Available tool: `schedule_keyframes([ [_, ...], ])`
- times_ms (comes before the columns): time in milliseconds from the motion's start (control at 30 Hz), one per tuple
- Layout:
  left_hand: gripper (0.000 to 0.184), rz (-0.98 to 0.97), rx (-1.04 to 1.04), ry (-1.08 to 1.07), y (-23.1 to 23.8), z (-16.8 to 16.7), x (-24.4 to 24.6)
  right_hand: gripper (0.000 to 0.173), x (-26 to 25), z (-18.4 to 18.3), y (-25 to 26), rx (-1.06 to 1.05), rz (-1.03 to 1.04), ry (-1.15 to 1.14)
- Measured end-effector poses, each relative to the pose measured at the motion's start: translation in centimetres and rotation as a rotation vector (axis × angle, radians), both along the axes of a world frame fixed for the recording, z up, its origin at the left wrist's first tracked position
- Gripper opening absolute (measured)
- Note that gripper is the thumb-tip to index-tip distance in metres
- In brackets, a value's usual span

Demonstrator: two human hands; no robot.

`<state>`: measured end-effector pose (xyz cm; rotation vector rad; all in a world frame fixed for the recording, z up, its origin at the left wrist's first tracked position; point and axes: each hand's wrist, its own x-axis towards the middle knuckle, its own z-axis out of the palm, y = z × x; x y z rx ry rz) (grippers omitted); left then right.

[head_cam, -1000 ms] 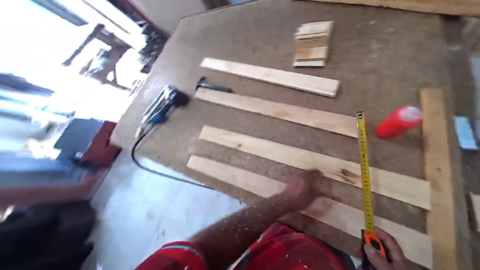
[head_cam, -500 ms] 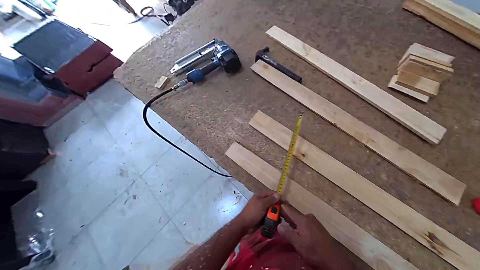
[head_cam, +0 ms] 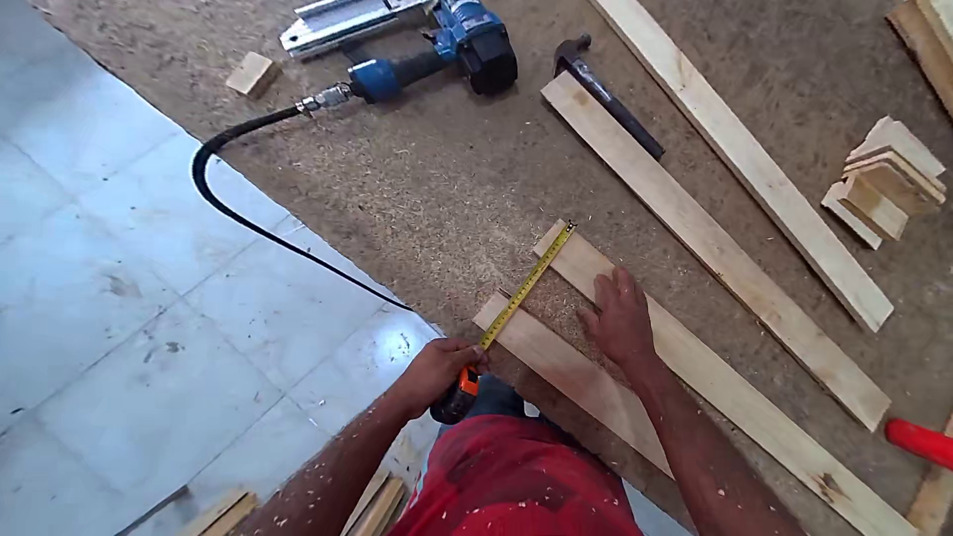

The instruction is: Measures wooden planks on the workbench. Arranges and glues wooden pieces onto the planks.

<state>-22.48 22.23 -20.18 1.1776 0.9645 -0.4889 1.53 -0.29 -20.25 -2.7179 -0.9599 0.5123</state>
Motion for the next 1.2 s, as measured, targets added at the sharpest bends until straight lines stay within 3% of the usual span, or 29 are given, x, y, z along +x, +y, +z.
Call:
schedule_keyframes([
  [133,0.028,-0.059,0.008,0.001,1.6,-1.1,-0.5,0.075,0.7,-0.6,1.9,-0.03,0.024,-0.045],
  [333,0.03,-0.178,0.038,0.013,3.2,-2.3,-1.0,0.07,2.1,-1.3,3.5,-0.133,0.001,-0.013],
  [1200,0.033,-0.124,0.0,0.002,3.5,-1.4,-1.6,0.07,2.9,-0.8,3.0,-0.078,0.042,-0.069],
])
